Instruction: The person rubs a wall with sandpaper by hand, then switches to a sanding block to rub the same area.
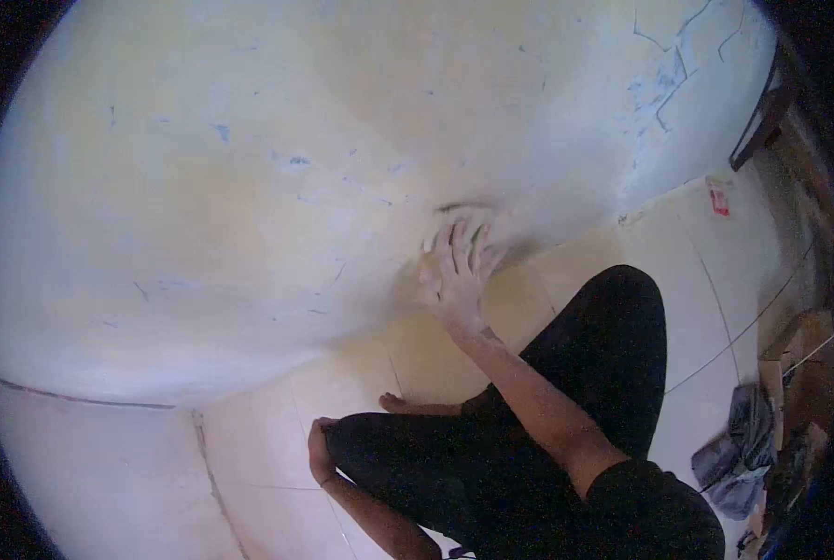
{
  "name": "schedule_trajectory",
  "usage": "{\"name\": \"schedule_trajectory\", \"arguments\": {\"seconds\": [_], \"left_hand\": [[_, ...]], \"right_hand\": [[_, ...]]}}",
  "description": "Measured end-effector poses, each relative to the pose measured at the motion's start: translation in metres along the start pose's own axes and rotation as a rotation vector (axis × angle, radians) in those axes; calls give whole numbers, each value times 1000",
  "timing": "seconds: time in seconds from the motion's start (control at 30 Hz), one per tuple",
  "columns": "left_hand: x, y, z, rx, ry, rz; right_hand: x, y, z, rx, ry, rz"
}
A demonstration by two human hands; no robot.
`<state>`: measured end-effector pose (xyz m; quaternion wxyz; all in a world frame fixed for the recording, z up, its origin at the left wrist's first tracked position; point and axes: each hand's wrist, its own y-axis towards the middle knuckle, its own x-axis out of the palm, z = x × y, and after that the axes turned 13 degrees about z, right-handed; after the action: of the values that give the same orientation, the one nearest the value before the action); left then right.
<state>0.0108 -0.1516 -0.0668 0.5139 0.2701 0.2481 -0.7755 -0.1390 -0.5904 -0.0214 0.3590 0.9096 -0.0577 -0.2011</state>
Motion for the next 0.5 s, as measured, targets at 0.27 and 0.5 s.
{"name": "schedule_trajectory", "arguments": {"seconds": [0.27,0.5], "left_hand": [[5,-13,36,-235,-256,17],[13,-24,17,-162,-505,91]], "right_hand": [[3,-10,20,-122,-71,-71],[-26,79,-34,-35,3,53]]}}
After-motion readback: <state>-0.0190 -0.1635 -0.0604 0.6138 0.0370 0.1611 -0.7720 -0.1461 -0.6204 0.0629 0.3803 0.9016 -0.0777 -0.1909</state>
